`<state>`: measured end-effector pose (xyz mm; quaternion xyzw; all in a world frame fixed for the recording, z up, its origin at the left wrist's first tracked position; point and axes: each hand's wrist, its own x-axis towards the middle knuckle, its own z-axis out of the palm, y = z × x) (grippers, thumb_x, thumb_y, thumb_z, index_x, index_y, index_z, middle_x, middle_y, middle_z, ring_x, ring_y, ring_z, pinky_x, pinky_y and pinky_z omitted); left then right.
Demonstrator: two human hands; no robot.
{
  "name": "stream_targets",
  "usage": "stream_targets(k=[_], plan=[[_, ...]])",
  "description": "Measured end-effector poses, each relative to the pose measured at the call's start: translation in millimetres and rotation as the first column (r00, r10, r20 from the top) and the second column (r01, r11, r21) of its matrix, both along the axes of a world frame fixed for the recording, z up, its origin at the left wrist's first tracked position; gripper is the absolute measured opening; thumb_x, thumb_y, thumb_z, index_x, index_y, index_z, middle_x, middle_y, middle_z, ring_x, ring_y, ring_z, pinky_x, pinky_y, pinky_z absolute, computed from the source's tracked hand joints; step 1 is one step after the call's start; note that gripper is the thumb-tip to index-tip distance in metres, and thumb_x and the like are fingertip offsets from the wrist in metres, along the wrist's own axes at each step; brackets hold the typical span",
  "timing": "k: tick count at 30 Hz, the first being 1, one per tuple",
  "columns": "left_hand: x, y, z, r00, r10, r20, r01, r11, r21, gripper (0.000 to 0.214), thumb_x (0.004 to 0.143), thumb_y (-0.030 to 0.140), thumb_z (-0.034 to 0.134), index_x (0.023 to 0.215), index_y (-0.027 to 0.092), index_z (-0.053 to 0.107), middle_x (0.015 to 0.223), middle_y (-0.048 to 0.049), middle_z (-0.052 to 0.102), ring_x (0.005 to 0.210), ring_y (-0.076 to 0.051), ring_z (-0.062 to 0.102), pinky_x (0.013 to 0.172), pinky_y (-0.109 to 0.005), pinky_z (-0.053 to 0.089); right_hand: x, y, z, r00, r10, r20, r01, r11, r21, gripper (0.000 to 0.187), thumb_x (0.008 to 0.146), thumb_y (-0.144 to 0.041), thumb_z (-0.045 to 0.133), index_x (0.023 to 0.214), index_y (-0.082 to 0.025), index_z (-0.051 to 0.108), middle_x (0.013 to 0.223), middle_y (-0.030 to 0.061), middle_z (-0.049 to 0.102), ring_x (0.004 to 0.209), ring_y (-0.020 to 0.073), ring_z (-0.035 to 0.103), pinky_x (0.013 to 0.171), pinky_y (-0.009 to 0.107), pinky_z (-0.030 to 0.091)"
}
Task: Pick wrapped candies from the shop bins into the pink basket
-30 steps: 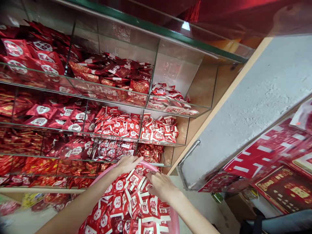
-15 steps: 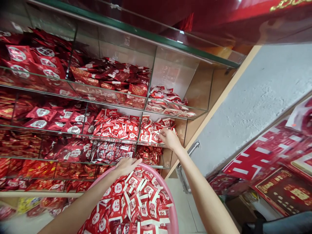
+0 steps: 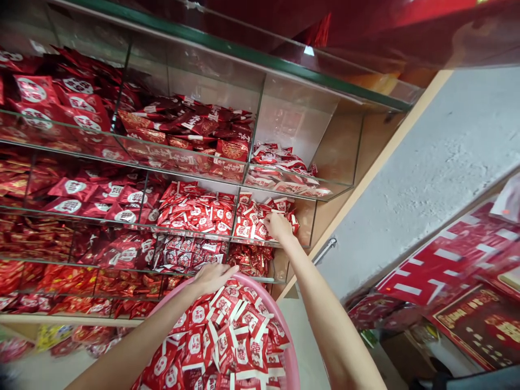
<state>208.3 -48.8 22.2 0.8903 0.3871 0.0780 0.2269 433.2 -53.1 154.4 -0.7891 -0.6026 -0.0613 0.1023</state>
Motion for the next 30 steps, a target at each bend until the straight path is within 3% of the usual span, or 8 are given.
stream_targets(k=[9, 15, 25, 28, 30], plan=[[1.0, 1.2, -1.9, 1.0, -0.013, -0.011, 0.013, 1.0, 0.015, 0.078, 0.078, 0.069, 0.004, 0.077, 0.021, 0.066, 0.075, -0.008, 0.067, 0.075, -0.025, 0.062, 0.073, -0.036, 0.041, -2.3, -3.9, 3.3, 0.999, 0.041, -0.011, -0.041, 0.998, 0.038, 0.021, 0.078, -0.024, 0.046, 0.07, -0.02, 0.065, 0.082, 0.006, 0.066, 0.082, 0.0175, 0.059, 0.07, 0.024, 0.037], [-1.0, -0.2, 2.4, 1.0, -0.011, -0.009, 0.011, 1.0, 0.027, 0.077, 0.079, 0.069, 0.006, 0.079, 0.021, 0.066, 0.078, -0.0077, 0.067, 0.077, -0.024, 0.062, 0.072, -0.034, 0.042, -3.7, -21.2, 19.8, 0.995, 0.091, -0.03, -0.088, 0.992, 0.092, 0.021, 0.078, -0.024, 0.045, 0.068, -0.019, 0.062, 0.071, 0.0042, 0.066, 0.068, 0.0149, 0.058, 0.061, 0.022, 0.036], [-0.4, -3.3, 9.3, 1.0, -0.013, -0.02, 0.014, 1.0, 0.021, 0.077, 0.079, 0.068, 0.006, 0.08, 0.021, 0.066, 0.078, -0.0071, 0.068, 0.077, -0.024, 0.062, 0.07, -0.032, 0.043, -11.1, -90.6, 63.0, 0.98, 0.127, -0.153, -0.062, 0.926, 0.373, 0.025, 0.078, -0.035, 0.046, 0.076, -0.015, 0.062, 0.052, -0.0001, 0.058, 0.048, 0.0112, 0.047, 0.052, 0.022, 0.033], [-0.3, -3.3, 8.8, 1.0, -0.009, -0.021, 0.009, 1.0, 0.013, 0.078, 0.079, 0.068, 0.004, 0.08, 0.021, 0.066, 0.078, -0.0072, 0.068, 0.077, -0.023, 0.062, 0.071, -0.032, 0.042, -21.6, -114.2, 61.1, 0.961, 0.152, -0.232, -0.059, 0.93, 0.363, 0.029, 0.08, -0.04, 0.044, 0.079, -0.016, 0.06, 0.055, 0.0005, 0.058, 0.049, 0.0116, 0.047, 0.051, 0.022, 0.035], [-0.3, -3.2, 8.3, 1.0, -0.008, -0.021, 0.009, 1.0, 0.009, 0.079, 0.079, 0.069, 0.003, 0.08, 0.021, 0.066, 0.078, -0.0074, 0.068, 0.076, -0.023, 0.062, 0.071, -0.033, 0.042, -31.1, -125.3, 50.4, 0.935, 0.19, -0.301, -0.094, 0.947, 0.307, 0.03, 0.081, -0.041, 0.043, 0.08, -0.016, 0.059, 0.061, 0.0022, 0.061, 0.053, 0.0127, 0.05, 0.053, 0.023, 0.036]])
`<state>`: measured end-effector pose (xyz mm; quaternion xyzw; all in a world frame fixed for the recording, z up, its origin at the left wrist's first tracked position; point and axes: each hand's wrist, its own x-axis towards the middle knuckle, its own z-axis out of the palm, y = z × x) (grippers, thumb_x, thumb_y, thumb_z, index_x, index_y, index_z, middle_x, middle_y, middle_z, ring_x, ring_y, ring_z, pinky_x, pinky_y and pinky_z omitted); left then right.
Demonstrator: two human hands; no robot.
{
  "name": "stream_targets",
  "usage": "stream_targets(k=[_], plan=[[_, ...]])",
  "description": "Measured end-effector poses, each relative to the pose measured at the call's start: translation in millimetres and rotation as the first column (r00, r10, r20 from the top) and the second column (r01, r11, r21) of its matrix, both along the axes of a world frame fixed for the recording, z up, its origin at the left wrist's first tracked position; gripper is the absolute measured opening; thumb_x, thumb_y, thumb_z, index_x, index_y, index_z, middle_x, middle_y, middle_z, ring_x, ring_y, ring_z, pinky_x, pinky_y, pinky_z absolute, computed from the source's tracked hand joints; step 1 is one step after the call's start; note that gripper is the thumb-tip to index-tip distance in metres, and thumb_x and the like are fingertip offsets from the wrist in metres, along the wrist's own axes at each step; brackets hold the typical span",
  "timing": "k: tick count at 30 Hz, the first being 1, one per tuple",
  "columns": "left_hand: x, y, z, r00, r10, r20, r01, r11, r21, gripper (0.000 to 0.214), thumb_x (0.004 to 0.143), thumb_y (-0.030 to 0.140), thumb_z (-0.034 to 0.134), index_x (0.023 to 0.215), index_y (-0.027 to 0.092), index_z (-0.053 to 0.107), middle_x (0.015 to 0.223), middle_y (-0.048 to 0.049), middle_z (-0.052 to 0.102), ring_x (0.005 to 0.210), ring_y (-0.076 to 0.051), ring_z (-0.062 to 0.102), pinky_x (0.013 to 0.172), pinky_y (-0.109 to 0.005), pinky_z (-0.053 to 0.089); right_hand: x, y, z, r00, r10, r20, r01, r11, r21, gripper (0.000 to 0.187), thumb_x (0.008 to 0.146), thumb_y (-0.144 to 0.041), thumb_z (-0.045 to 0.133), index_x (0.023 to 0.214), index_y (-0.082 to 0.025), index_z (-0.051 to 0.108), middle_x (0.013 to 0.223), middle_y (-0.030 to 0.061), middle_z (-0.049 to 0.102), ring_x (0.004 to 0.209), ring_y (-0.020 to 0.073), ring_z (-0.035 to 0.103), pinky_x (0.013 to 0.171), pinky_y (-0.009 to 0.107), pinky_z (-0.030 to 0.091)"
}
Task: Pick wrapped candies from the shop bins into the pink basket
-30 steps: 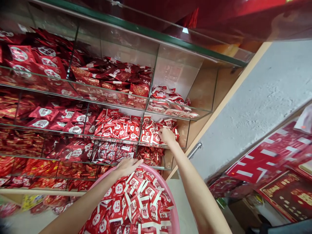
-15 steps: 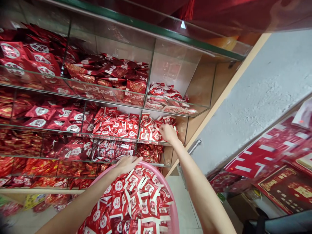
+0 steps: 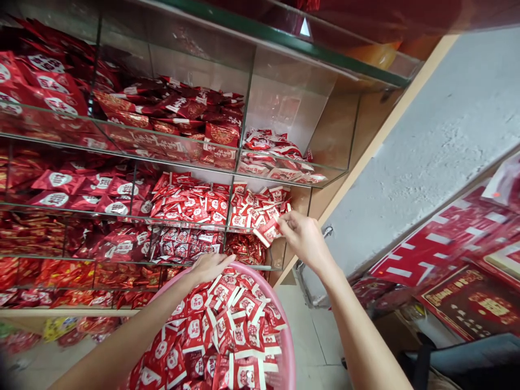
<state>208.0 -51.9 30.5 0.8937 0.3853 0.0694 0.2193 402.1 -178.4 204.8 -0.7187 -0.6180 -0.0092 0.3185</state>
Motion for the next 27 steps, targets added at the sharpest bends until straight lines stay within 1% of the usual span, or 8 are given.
stream_targets(k=[2, 4, 7, 9, 13, 20, 23, 27], plan=[[0.0, 0.2, -0.4, 1.0, -0.001, 0.007, 0.001, 1.0, -0.001, 0.079, 0.079, 0.069, 0.004, 0.08, 0.021, 0.067, 0.078, -0.0076, 0.068, 0.077, -0.024, 0.062, 0.072, -0.033, 0.042, -11.1, -6.4, -17.3, 0.996, 0.083, -0.035, -0.086, 0.992, -0.089, 0.028, 0.083, -0.039, 0.041, 0.079, -0.017, 0.059, 0.063, 0.0025, 0.062, 0.055, 0.0131, 0.051, 0.054, 0.023, 0.037], [0.1, 0.3, -0.7, 1.0, -0.001, 0.017, 0.001, 1.0, 0.003, 0.079, 0.079, 0.069, 0.004, 0.08, 0.021, 0.067, 0.078, -0.0079, 0.068, 0.078, -0.024, 0.062, 0.072, -0.034, 0.042, -22.5, -9.2, -37.7, 0.988, 0.152, -0.038, -0.156, 0.972, -0.177, 0.026, 0.084, -0.035, 0.04, 0.076, -0.018, 0.057, 0.061, 0.0013, 0.06, 0.053, 0.0126, 0.05, 0.053, 0.022, 0.036], [0.4, 0.4, -1.1, 1.0, -0.003, 0.017, 0.003, 1.0, 0.013, 0.079, 0.079, 0.069, 0.005, 0.081, 0.021, 0.067, 0.079, -0.008, 0.068, 0.079, -0.025, 0.062, 0.072, -0.034, 0.043, -36.3, -10.1, -64.6, 0.979, 0.203, -0.026, -0.203, 0.943, -0.266, 0.02, 0.082, -0.028, 0.041, 0.073, -0.018, 0.056, 0.054, -0.0017, 0.055, 0.05, 0.0109, 0.046, 0.049, 0.021, 0.031], [0.6, 0.5, -1.5, 1.0, -0.002, 0.011, 0.002, 1.0, 0.013, 0.078, 0.079, 0.069, 0.005, 0.081, 0.021, 0.067, 0.08, -0.0079, 0.068, 0.08, -0.025, 0.062, 0.072, -0.034, 0.043, -41.5, -10.4, -76.8, 0.97, 0.235, -0.061, -0.242, 0.923, -0.299, 0.017, 0.081, -0.024, 0.042, 0.07, -0.018, 0.054, 0.051, -0.0036, 0.051, 0.047, 0.0095, 0.043, 0.048, 0.021, 0.028], [0.8, 1.1, -3.0, 1.0, -0.004, 0.007, 0.004, 1.0, 0.013, 0.078, 0.079, 0.069, 0.005, 0.081, 0.022, 0.067, 0.079, -0.0077, 0.068, 0.08, -0.025, 0.062, 0.073, -0.035, 0.042, -44.1, -10.8, -90.9, 0.943, 0.282, -0.178, -0.329, 0.88, -0.344, 0.016, 0.079, -0.021, 0.042, 0.066, -0.018, 0.052, 0.048, -0.0054, 0.047, 0.044, 0.0078, 0.039, 0.047, 0.02, 0.027], [0.4, 0.6, -3.4, 1.0, 0.002, 0.004, -0.002, 1.0, 0.017, 0.077, 0.079, 0.069, 0.006, 0.08, 0.022, 0.066, 0.08, -0.0076, 0.068, 0.081, -0.025, 0.062, 0.073, -0.034, 0.042, -46.4, -8.4, -114.0, 0.909, 0.278, -0.312, -0.386, 0.844, -0.372, 0.018, 0.075, -0.019, 0.044, 0.058, -0.016, 0.049, 0.046, -0.0066, 0.042, 0.043, 0.0062, 0.034, 0.045, 0.019, 0.025], [-0.1, 0.0, -1.7, 1.0, 0.001, 0.006, -0.001, 1.0, 0.012, 0.075, 0.079, 0.068, 0.007, 0.079, 0.022, 0.066, 0.08, -0.0074, 0.068, 0.08, -0.025, 0.062, 0.073, -0.033, 0.043, -47.2, -6.8, -121.1, 0.907, 0.28, -0.315, -0.394, 0.828, -0.398, 0.015, 0.072, -0.016, 0.044, 0.058, -0.016, 0.05, 0.045, -0.007, 0.041, 0.043, 0.0058, 0.032, 0.045, 0.019, 0.025], [-0.4, -0.1, -0.8, 1.0, 0.001, 0.005, -0.001, 1.0, 0.019, 0.075, 0.079, 0.068, 0.007, 0.082, 0.022, 0.067, 0.082, -0.0078, 0.068, 0.081, -0.025, 0.062, 0.072, -0.033, 0.043, -46.9, -5.0, -123.3, 0.924, 0.277, -0.263, -0.365, 0.841, -0.4, 0.013, 0.071, -0.016, 0.046, 0.06, -0.015, 0.054, 0.047, -0.0059, 0.045, 0.045, 0.0062, 0.037, 0.046, 0.018, 0.028]])
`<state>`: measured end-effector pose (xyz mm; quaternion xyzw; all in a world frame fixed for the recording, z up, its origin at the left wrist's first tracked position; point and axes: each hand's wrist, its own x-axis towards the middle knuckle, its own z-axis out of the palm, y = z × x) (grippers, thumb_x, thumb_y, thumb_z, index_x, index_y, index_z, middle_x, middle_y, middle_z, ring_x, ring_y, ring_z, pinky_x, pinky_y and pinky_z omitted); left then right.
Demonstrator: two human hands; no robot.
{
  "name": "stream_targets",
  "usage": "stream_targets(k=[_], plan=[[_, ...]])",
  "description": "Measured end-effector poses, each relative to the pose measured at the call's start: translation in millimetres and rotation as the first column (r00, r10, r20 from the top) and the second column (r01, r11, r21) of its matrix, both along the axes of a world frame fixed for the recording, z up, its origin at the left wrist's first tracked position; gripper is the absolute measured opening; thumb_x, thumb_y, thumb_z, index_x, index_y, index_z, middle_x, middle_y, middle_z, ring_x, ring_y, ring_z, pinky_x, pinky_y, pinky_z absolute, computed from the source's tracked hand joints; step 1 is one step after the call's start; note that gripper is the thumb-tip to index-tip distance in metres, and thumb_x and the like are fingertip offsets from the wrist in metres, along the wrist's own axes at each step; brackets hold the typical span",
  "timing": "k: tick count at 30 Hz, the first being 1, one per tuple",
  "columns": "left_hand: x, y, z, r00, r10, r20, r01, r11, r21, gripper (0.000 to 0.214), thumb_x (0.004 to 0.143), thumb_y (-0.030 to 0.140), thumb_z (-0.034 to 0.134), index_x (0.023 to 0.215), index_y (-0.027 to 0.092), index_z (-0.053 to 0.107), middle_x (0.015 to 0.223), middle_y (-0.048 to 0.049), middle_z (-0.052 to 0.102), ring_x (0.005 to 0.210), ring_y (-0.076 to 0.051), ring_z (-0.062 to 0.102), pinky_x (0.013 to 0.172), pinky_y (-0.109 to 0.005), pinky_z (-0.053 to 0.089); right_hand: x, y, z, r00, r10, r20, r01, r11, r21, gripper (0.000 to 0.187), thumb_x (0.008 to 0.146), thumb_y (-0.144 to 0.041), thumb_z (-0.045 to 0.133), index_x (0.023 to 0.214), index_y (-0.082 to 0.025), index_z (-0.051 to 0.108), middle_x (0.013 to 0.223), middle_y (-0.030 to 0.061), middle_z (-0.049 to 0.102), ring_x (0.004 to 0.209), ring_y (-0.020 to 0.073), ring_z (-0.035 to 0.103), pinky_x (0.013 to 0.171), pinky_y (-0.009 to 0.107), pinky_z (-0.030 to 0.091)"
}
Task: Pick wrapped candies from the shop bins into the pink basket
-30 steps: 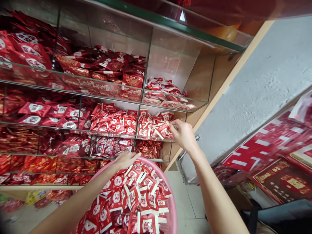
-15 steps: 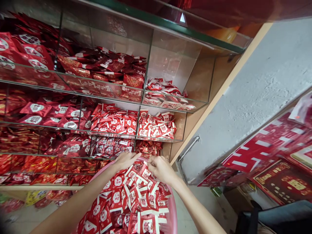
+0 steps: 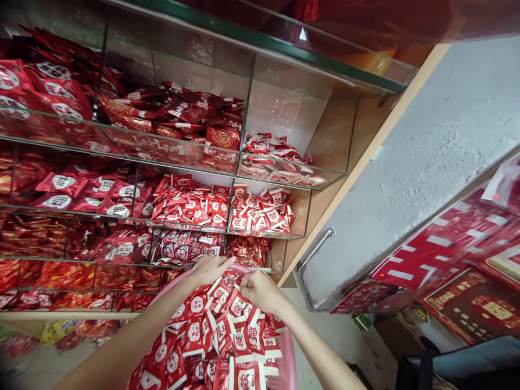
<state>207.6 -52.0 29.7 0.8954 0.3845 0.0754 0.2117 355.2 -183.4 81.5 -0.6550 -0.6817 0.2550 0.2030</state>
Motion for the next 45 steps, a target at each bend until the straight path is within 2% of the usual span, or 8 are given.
stream_targets(k=[8, 13, 16, 20, 23, 27, 38, 45], plan=[[0.3, 0.0, -1.5, 1.0, 0.009, 0.001, -0.009, 1.0, 0.0, 0.076, 0.079, 0.069, 0.007, 0.082, 0.022, 0.067, 0.083, -0.0077, 0.068, 0.081, -0.025, 0.062, 0.072, -0.033, 0.043, 1.6, 0.5, 7.5, 1.0, -0.017, -0.011, 0.017, 0.999, -0.034, 0.015, 0.072, -0.016, 0.046, 0.063, -0.016, 0.058, 0.048, -0.0046, 0.052, 0.044, 0.0072, 0.043, 0.047, 0.019, 0.032], [0.5, -0.3, 0.8, 1.0, 0.007, -0.003, -0.007, 1.0, -0.002, 0.079, 0.078, 0.069, 0.004, 0.08, 0.022, 0.067, 0.08, -0.0083, 0.068, 0.08, -0.025, 0.063, 0.072, -0.034, 0.043, 22.7, 12.0, 42.5, 0.996, -0.086, 0.024, 0.083, 0.99, 0.11, 0.019, 0.077, -0.026, 0.046, 0.069, -0.016, 0.06, 0.059, 0.0002, 0.061, 0.054, 0.0112, 0.053, 0.052, 0.02, 0.036], [0.7, -1.0, 2.9, 1.0, 0.015, -0.006, -0.015, 1.0, -0.015, 0.078, 0.078, 0.069, 0.005, 0.078, 0.021, 0.066, 0.078, -0.008, 0.068, 0.079, -0.024, 0.063, 0.072, -0.032, 0.042, 41.3, 28.9, 73.9, 0.945, -0.293, 0.142, 0.244, 0.927, 0.286, 0.022, 0.079, -0.033, 0.045, 0.07, -0.017, 0.058, 0.06, 0.0007, 0.06, 0.057, 0.0131, 0.054, 0.054, 0.022, 0.036], [0.5, -1.7, 3.8, 1.0, 0.02, -0.004, -0.02, 1.0, -0.023, 0.077, 0.079, 0.068, 0.006, 0.076, 0.021, 0.066, 0.077, -0.0072, 0.068, 0.077, -0.023, 0.062, 0.071, -0.032, 0.042, 56.0, 57.4, 99.0, 0.74, -0.608, 0.289, 0.436, 0.76, 0.481, 0.018, 0.077, -0.035, 0.05, 0.088, -0.02, 0.054, 0.082, 0.0037, 0.062, 0.075, 0.0184, 0.058, 0.06, 0.025, 0.037], [0.1, -1.7, 3.2, 1.0, 0.021, -0.004, -0.021, 1.0, -0.021, 0.075, 0.079, 0.068, 0.007, 0.077, 0.021, 0.066, 0.077, -0.0069, 0.068, 0.076, -0.024, 0.062, 0.071, -0.033, 0.042, 56.9, 77.8, 100.2, 0.644, -0.657, 0.391, 0.473, 0.745, 0.471, 0.032, 0.076, -0.038, 0.054, 0.102, -0.02, 0.047, 0.106, 0.0088, 0.055, 0.087, 0.0228, 0.058, 0.066, 0.029, 0.04], [0.5, -1.2, 2.5, 1.0, 0.02, -0.004, -0.02, 1.0, -0.022, 0.075, 0.079, 0.068, 0.007, 0.081, 0.021, 0.066, 0.08, -0.0077, 0.068, 0.079, -0.025, 0.062, 0.073, -0.033, 0.042, 55.5, 96.3, 92.7, 0.593, -0.654, 0.47, 0.516, 0.757, 0.402, 0.051, 0.073, -0.038, 0.06, 0.113, -0.017, 0.039, 0.112, 0.014, 0.05, 0.095, 0.028, 0.057, 0.072, 0.034, 0.042], [0.4, 0.9, -1.1, 1.0, 0.003, -0.011, -0.003, 1.0, -0.008, 0.073, 0.08, 0.067, 0.008, 0.083, 0.022, 0.067, 0.082, -0.0079, 0.068, 0.077, -0.025, 0.062, 0.07, -0.033, 0.042, 58.7, 100.1, 87.3, 0.608, -0.629, 0.485, 0.528, 0.776, 0.344, 0.045, 0.077, -0.032, 0.053, 0.116, -0.017, 0.037, 0.105, 0.0161, 0.057, 0.096, 0.0294, 0.056, 0.074, 0.038, 0.043], [1.4, 0.9, 0.0, 1.0, -0.002, -0.021, 0.001, 1.0, -0.017, 0.075, 0.08, 0.067, 0.007, 0.084, 0.022, 0.067, 0.082, -0.0078, 0.068, 0.079, -0.024, 0.062, 0.073, -0.034, 0.042, 51.2, 76.9, 105.5, 0.648, -0.663, 0.376, 0.492, 0.74, 0.458, 0.037, 0.078, -0.039, 0.051, 0.108, -0.02, 0.042, 0.101, 0.0119, 0.06, 0.088, 0.0272, 0.058, 0.068, 0.035, 0.042]])
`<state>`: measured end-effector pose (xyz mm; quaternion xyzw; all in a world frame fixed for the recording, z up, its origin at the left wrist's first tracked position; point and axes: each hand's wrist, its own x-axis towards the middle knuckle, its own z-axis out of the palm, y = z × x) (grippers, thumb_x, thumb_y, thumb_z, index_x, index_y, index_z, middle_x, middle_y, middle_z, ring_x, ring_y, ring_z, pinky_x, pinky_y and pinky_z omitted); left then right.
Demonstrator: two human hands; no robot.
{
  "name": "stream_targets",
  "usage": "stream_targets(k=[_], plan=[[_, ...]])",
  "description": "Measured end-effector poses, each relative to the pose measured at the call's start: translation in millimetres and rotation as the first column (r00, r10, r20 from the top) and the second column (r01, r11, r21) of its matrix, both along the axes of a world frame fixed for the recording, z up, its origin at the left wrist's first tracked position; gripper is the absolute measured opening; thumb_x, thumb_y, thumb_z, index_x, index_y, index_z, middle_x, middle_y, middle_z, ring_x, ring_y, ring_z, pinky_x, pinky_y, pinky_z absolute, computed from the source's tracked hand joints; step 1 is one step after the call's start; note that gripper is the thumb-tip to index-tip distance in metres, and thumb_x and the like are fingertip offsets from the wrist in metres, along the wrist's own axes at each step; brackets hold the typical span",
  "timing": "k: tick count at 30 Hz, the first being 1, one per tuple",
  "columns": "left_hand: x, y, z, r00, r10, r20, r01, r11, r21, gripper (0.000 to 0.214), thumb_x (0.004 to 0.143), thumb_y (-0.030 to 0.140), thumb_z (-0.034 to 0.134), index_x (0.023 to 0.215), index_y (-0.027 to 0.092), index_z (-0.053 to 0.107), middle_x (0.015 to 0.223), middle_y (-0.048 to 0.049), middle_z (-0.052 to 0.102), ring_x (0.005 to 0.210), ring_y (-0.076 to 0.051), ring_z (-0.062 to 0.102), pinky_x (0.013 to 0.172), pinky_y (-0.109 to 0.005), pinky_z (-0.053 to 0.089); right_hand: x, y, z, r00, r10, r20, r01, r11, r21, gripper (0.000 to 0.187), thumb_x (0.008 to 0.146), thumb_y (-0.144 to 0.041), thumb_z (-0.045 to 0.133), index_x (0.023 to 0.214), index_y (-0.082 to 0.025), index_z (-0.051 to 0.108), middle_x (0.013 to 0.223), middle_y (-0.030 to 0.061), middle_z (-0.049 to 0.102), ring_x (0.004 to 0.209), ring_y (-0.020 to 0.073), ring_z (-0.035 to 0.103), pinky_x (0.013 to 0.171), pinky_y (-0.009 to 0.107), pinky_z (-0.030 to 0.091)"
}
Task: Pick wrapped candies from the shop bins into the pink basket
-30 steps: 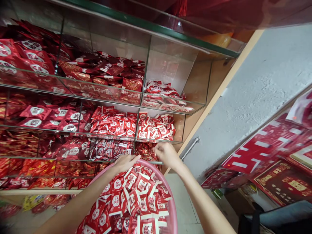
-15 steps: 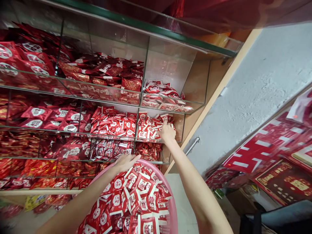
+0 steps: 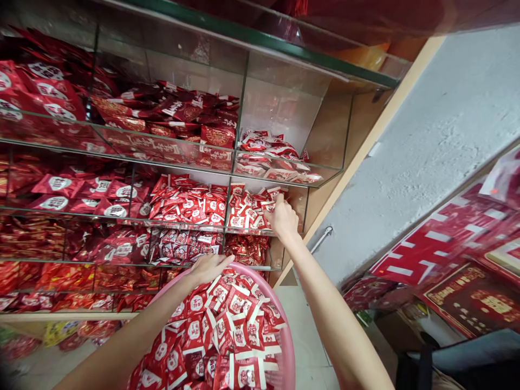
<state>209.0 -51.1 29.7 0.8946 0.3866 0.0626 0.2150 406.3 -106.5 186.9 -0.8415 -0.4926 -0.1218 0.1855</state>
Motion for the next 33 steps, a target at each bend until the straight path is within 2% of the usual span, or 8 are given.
stream_targets(k=[6, 10, 13, 19, 23, 26, 29, 33], plan=[[-0.6, -0.5, 2.0, 1.0, -0.01, -0.002, 0.01, 1.0, 0.005, 0.082, 0.078, 0.069, 0.001, 0.085, 0.021, 0.067, 0.082, -0.0089, 0.068, 0.079, -0.026, 0.062, 0.071, -0.035, 0.042, -10.9, -40.5, 3.7, 0.951, 0.277, -0.136, -0.231, 0.932, 0.28, 0.038, 0.072, -0.043, 0.057, 0.102, -0.022, 0.046, 0.087, 0.0033, 0.061, 0.072, 0.0189, 0.058, 0.062, 0.03, 0.043], [-0.6, -1.5, 4.2, 1.0, -0.008, 0.001, 0.008, 1.0, -0.013, 0.082, 0.078, 0.069, 0.002, 0.087, 0.021, 0.068, 0.083, -0.0091, 0.068, 0.08, -0.025, 0.062, 0.071, -0.034, 0.042, -26.1, -72.3, -17.3, 0.728, 0.502, -0.467, -0.385, 0.863, 0.328, 0.036, 0.073, -0.044, 0.057, 0.1, -0.021, 0.046, 0.084, 0.0025, 0.06, 0.058, 0.013, 0.056, 0.054, 0.027, 0.045], [-0.4, -1.6, 5.0, 1.0, -0.001, 0.0, 0.001, 1.0, -0.014, 0.083, 0.078, 0.07, 0.002, 0.088, 0.02, 0.068, 0.083, -0.0099, 0.068, 0.081, -0.026, 0.061, 0.072, -0.035, 0.041, -35.1, -101.8, -38.4, 0.575, 0.524, -0.628, -0.437, 0.846, 0.305, 0.033, 0.074, -0.041, 0.059, 0.097, -0.021, 0.046, 0.083, 0.0014, 0.06, 0.063, 0.0123, 0.057, 0.054, 0.024, 0.046], [0.8, 1.3, 0.4, 1.0, -0.017, 0.0, 0.017, 1.0, 0.005, 0.08, 0.078, 0.069, 0.002, 0.083, 0.022, 0.067, 0.08, -0.0079, 0.068, 0.08, -0.025, 0.061, 0.072, -0.034, 0.041, -40.5, -176.4, -93.0, 0.677, 0.327, -0.66, -0.276, 0.943, 0.185, 0.032, 0.077, -0.041, 0.057, 0.1, -0.022, 0.047, 0.086, 0.0004, 0.058, 0.048, 0.0068, 0.044, 0.044, 0.021, 0.038], [1.2, 3.2, -2.8, 1.0, -0.015, -0.003, 0.015, 1.0, 0.01, 0.077, 0.079, 0.069, 0.005, 0.084, 0.022, 0.066, 0.081, -0.0077, 0.068, 0.08, -0.025, 0.062, 0.075, -0.035, 0.041, -50.3, -219.6, -143.2, 0.679, 0.25, -0.691, -0.116, 0.965, 0.236, 0.037, 0.076, -0.041, 0.058, 0.103, -0.021, 0.043, 0.083, 0.0014, 0.059, 0.054, 0.0103, 0.052, 0.05, 0.022, 0.044], [0.7, 3.0, -2.1, 1.0, -0.012, -0.01, 0.012, 1.0, 0.004, 0.076, 0.079, 0.068, 0.006, 0.082, 0.022, 0.066, 0.081, -0.0077, 0.068, 0.08, -0.025, 0.062, 0.075, -0.035, 0.041, -59.5, -239.0, -171.7, 0.703, 0.239, -0.67, -0.084, 0.963, 0.256, 0.037, 0.077, -0.04, 0.057, 0.104, -0.02, 0.042, 0.073, 0.0005, 0.06, 0.059, 0.013, 0.057, 0.056, 0.023, 0.047], [-0.2, 1.6, 0.5, 1.0, -0.013, -0.007, 0.013, 1.0, -0.006, 0.075, 0.079, 0.068, 0.007, 0.084, 0.022, 0.067, 0.082, -0.0078, 0.068, 0.08, -0.025, 0.061, 0.074, -0.035, 0.041, -63.5, -247.3, -182.9, 0.811, 0.231, -0.537, -0.102, 0.961, 0.258, 0.036, 0.076, -0.04, 0.059, 0.102, -0.021, 0.045, 0.068, -0.0005, 0.06, 0.061, 0.014, 0.059, 0.06, 0.023, 0.048], [-0.3, -0.3, 3.1, 1.0, -0.001, -0.014, 0.0, 1.0, -0.015, 0.076, 0.079, 0.068, 0.006, 0.087, 0.023, 0.067, 0.086, -0.0078, 0.068, 0.081, -0.024, 0.061, 0.076, -0.035, 0.041, -59.4, -249.1, -185.1, 0.925, 0.215, -0.313, -0.162, 0.969, 0.186, 0.034, 0.074, -0.042, 0.06, 0.101, -0.023, 0.053, 0.086, 0.0031, 0.064, 0.077, 0.0175, 0.062, 0.069, 0.027, 0.05]])
